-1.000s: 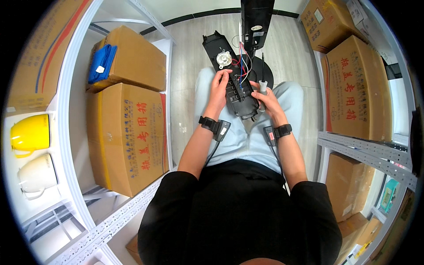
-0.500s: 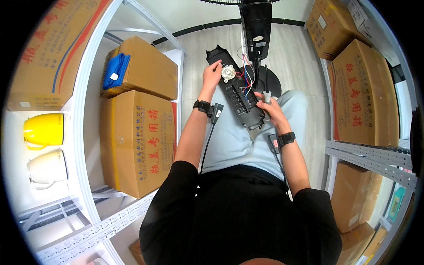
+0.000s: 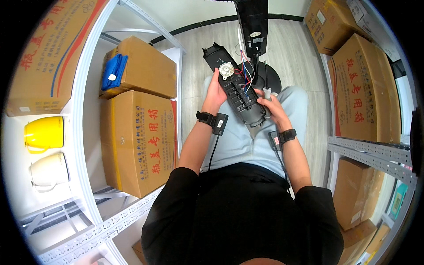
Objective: The person disassembles a standing fan, removes the control panel, and uses a screwdriver to adjust internal components and wiring. They then reassemble the fan, securing the control panel and fan head.
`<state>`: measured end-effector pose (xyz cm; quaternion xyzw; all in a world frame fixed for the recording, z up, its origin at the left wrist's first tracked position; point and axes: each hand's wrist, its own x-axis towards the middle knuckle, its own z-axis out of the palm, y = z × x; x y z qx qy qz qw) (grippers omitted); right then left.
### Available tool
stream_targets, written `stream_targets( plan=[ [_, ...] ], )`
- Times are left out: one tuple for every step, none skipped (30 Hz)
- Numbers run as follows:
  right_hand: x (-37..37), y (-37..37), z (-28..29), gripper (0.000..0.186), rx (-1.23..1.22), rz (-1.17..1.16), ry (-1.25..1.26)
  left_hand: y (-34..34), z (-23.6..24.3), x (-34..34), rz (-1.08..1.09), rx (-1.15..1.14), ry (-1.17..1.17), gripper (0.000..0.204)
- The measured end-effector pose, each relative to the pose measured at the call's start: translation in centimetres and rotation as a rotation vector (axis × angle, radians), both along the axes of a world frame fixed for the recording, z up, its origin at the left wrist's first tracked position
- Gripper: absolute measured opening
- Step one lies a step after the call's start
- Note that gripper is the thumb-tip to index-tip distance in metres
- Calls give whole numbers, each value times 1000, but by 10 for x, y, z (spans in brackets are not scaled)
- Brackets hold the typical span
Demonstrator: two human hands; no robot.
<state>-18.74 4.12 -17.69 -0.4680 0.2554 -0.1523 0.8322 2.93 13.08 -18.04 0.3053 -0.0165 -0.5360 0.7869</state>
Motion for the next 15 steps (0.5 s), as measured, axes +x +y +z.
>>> stream_targets(
  plan=[
    [0,1,1,49,6,-6,0,1,2,-2,-3,8,4,49],
    [-2,-1,-4,48,-16,28,12,1,1,-2,1,13,-2,49],
    [-3,-5,-10,48,-38,62,24,1,1,-2,4,18,-8,49],
    [-4,-7,-16,47,-48,80,30,1,0,-1,7,24,-14,49],
    [-3,-8,-17,47,-58,99,36,1,-2,1,9,26,-6,49],
    [-2,-7,-18,46,-56,103,35,2,-3,3,11,28,2,49],
    [-4,-8,-19,46,-52,97,33,2,-6,4,12,30,11,49],
    [-3,-6,-14,46,-48,92,31,3,-7,6,17,37,11,48],
    [-4,-6,-8,47,-41,78,27,5,-9,7,21,44,11,48],
    [-5,-5,-3,47,-35,64,23,5,-10,9,26,50,11,48],
    [-5,-6,-4,48,-28,72,20,6,-14,10,20,24,9,48],
    [-6,-8,-5,49,-20,81,17,7,-18,13,11,20,23,48],
    [-6,-9,-6,49,-12,90,13,8,-22,17,2,17,37,48],
    [-5,-7,-5,50,-25,92,14,9,-24,19,-6,13,53,48],
    [-4,-6,-3,50,-38,94,14,10,-27,20,-11,13,59,48]
  ],
)
